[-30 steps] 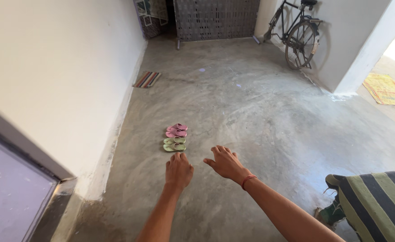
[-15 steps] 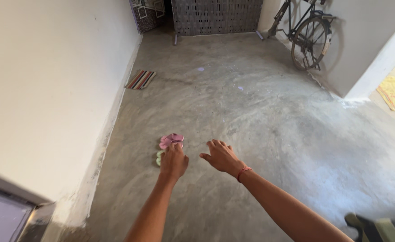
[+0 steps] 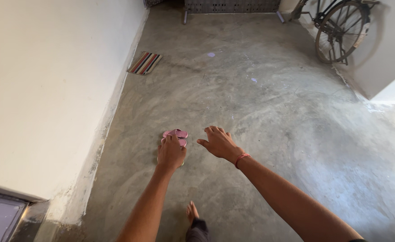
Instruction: The person picks up several pairs of sandals and flip-flops from the floor and places them into a built-in wall shoe rack. They then rearrange the shoes already on the rack to fit the new pairs neatly.
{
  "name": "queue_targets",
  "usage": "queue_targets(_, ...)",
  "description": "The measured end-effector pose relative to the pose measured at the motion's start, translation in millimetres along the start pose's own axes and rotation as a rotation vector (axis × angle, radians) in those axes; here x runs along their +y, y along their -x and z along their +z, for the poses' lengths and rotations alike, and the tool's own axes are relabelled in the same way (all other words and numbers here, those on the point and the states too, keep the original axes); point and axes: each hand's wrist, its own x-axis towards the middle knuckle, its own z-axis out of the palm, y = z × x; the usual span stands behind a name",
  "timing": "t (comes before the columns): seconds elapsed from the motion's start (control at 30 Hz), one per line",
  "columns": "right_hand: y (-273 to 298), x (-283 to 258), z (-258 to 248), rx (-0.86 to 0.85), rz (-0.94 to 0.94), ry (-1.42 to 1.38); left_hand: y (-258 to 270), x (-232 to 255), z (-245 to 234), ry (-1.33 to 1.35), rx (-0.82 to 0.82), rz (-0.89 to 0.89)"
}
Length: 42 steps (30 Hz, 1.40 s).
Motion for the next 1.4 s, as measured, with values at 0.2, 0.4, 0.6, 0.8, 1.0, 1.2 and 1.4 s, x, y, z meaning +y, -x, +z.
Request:
queue_targets(0.2,-74,6,4,-0.075,-0.032,0.037,-57,-21,2,0.096,0.019,-0.071)
queue_targets(0.4,-155,13,18,-0.156,-0.045,0.080,-122,-51,9,0.086,-0.002,-0.147)
queue_targets(0.6,-223,15,35,-0.203,-0.100,0.120,-170,-84,17,0.082,0.003,-0.219)
queue_targets(0.8,-264,10,39,-0.288,-0.134,0.115,-191,-112,24,0.079,0.003,-0.286)
queue_targets(1.0,-314,20,62,-0.340,-0.246,0.167,-189,-129,42,0.135,-0.006,-0.429)
queue_targets(1.2,-370,41,106,-0.421,-0.402,0.204,-177,-136,66,0.135,-0.011,-0.615)
queue_targets(1.4,-380,50,144,-0.449,-0.628,0.365,-172,-143,85,0.128,-0.068,-0.807)
